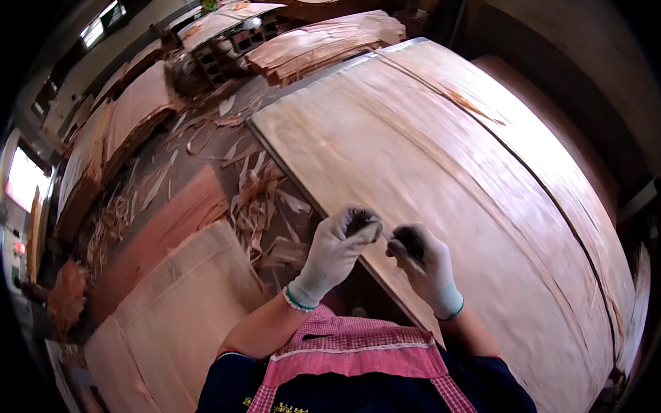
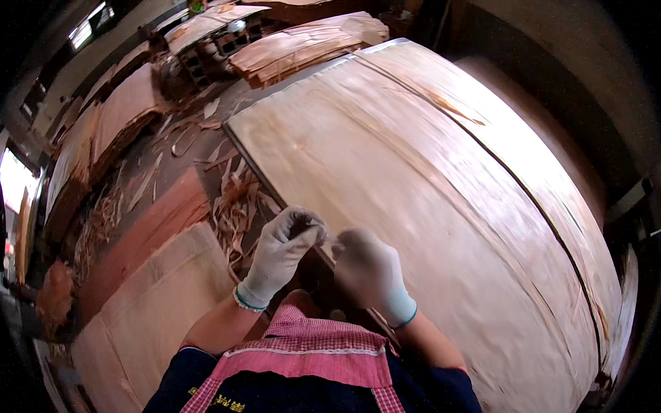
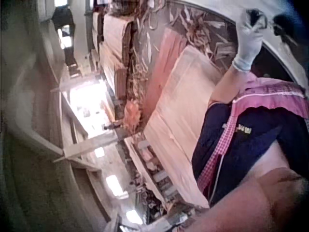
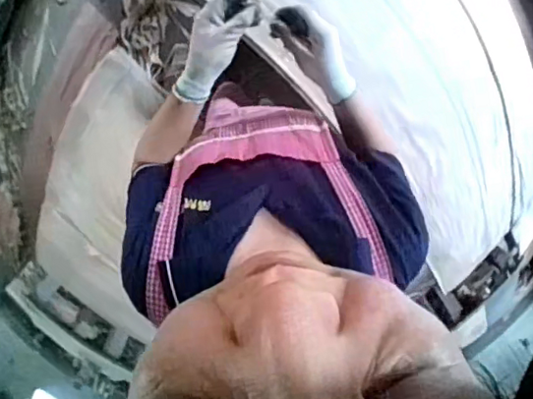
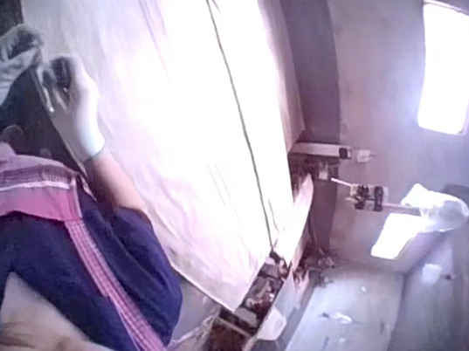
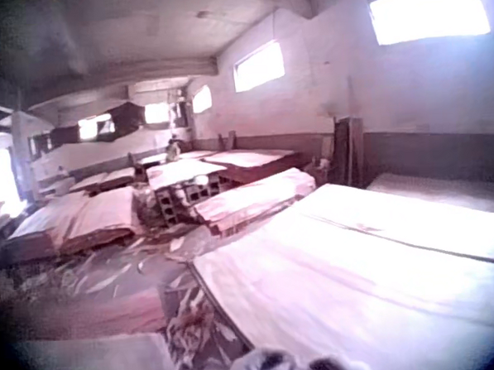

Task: The person patches imperfections in large wood veneer sheets using a knife to remove damaged strips, applying adhesive tape to join pieces, and trimming the tape.

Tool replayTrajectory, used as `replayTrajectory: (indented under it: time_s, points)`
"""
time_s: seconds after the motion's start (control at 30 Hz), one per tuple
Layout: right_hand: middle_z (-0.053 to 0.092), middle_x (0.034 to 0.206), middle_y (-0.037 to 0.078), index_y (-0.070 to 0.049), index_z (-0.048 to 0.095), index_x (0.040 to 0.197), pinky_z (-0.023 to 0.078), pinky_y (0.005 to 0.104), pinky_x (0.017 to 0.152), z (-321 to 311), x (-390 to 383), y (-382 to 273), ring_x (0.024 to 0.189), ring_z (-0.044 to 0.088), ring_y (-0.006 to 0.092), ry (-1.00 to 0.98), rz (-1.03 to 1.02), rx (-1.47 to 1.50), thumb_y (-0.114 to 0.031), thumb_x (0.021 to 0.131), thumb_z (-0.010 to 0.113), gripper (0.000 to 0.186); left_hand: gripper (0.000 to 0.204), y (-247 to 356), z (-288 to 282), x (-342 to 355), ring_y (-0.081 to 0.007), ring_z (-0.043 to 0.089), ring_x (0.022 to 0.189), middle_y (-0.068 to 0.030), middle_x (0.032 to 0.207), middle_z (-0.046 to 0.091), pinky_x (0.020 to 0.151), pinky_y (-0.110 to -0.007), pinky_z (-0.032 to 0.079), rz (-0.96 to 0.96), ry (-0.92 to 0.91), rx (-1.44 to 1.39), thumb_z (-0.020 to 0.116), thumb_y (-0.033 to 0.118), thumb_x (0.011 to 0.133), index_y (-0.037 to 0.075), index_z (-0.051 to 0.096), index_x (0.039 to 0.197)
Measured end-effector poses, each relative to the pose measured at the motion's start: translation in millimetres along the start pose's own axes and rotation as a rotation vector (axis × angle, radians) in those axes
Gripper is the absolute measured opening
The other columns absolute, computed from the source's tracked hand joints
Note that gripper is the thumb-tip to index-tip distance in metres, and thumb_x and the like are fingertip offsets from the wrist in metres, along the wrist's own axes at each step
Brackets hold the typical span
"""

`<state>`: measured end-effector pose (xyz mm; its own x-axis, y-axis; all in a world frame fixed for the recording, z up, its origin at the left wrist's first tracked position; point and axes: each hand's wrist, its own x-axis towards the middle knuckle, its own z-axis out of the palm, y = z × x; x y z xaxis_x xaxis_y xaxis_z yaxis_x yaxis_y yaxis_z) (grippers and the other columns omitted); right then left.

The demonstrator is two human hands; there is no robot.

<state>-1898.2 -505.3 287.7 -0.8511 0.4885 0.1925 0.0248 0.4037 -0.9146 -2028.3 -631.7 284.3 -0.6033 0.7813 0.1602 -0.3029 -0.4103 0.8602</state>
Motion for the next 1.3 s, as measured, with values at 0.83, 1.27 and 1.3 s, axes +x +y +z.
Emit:
replayTrajectory:
  time_s: [0.83,1.27,1.3]
  points:
    - [0.065,0.068,0.011,0.003,0.061,0.085,0.049,0.0329,0.054,223.8,560.4,295.9,0.057,0.062,0.0183,0.324,0.833,0.224,-0.011,0.089,0.060,0.014,0.018,-167.2,-447.4,661.5,-0.0386,0.061,0.092,-0.0200,0.096,0.064,0.078,-0.047,0.048,0.030,-0.202,1.213,0.062,0.019,0.088,0.003,0.058,0.096]
    - [0.068,0.071,0.012,0.002,0.063,0.084,0.050,0.0354,0.060,209.6,654.9,323.0,0.063,0.065,0.0223,0.486,0.979,0.316,-0.013,0.086,0.064,0.015,0.038,-191.8,-446.2,745.5,-0.0294,0.042,0.132,-0.0100,0.135,0.053,0.111,-0.045,0.027,0.245,-0.269,1.727,0.065,0.036,0.086,0.017,0.060,0.118]
    - [0.068,0.075,0.016,0.002,0.063,0.085,0.051,0.0389,0.063,198.7,654.1,328.8,0.067,0.066,0.0285,0.479,0.764,-0.033,-0.011,0.086,0.063,0.013,0.047,-193.1,-448.8,740.7,-0.0285,0.036,0.138,-0.0106,0.143,0.047,0.115,-0.047,0.020,0.222,-0.343,1.792,0.064,0.041,0.086,0.020,0.057,0.127]
